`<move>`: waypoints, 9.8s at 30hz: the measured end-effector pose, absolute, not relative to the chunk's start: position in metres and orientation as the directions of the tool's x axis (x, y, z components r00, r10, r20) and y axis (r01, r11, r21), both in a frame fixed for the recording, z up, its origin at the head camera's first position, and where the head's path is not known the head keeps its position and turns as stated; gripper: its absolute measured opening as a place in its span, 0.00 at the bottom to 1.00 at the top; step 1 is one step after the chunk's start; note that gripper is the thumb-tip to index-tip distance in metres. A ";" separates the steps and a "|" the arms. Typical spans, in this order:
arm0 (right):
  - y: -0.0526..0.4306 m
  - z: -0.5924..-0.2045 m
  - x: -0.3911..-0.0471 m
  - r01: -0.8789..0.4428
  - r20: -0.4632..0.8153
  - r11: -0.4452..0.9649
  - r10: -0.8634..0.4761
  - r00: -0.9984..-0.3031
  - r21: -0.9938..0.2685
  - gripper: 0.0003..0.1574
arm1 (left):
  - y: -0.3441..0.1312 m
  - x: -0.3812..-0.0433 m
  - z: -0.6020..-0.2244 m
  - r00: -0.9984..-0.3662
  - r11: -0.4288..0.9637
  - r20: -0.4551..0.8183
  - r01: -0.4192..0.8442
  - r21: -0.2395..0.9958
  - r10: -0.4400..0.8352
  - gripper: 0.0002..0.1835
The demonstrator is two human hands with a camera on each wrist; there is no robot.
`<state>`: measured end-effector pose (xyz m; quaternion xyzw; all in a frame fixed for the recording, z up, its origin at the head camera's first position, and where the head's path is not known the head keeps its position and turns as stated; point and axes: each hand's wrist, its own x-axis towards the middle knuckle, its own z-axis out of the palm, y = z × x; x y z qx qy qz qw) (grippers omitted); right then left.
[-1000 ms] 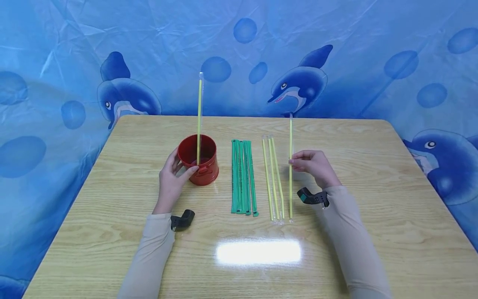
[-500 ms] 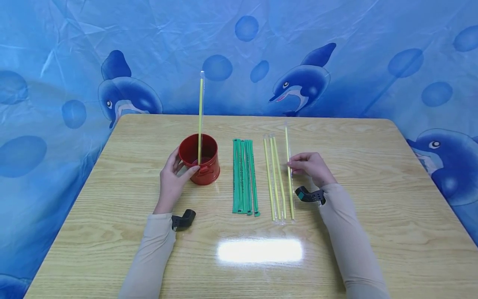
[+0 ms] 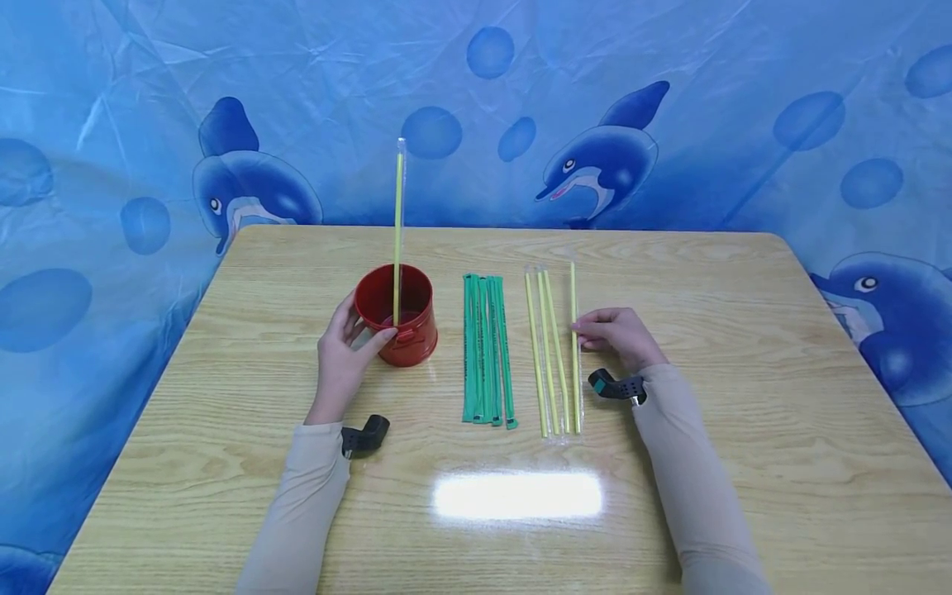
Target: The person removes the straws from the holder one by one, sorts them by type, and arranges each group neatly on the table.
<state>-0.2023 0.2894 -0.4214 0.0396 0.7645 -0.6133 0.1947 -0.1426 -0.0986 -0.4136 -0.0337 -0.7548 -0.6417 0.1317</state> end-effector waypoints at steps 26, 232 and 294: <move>0.276 -0.436 -0.200 0.182 -0.231 0.357 -0.098 -0.968 -0.916 0.19 | -0.099 -0.144 -0.415 -0.959 0.176 0.252 0.228 0.958 -0.130 0.41; 0.070 -0.336 -0.251 -0.134 0.121 0.030 -0.272 -0.955 -0.991 0.06 | -0.093 -0.126 -0.377 -0.973 0.214 0.213 0.190 0.958 -0.089 0.37; 0.195 -0.302 -0.226 -0.160 0.116 -0.454 0.124 -0.986 -0.876 0.03 | -0.098 -0.143 -0.415 -0.957 0.194 0.268 0.243 0.950 -0.112 0.40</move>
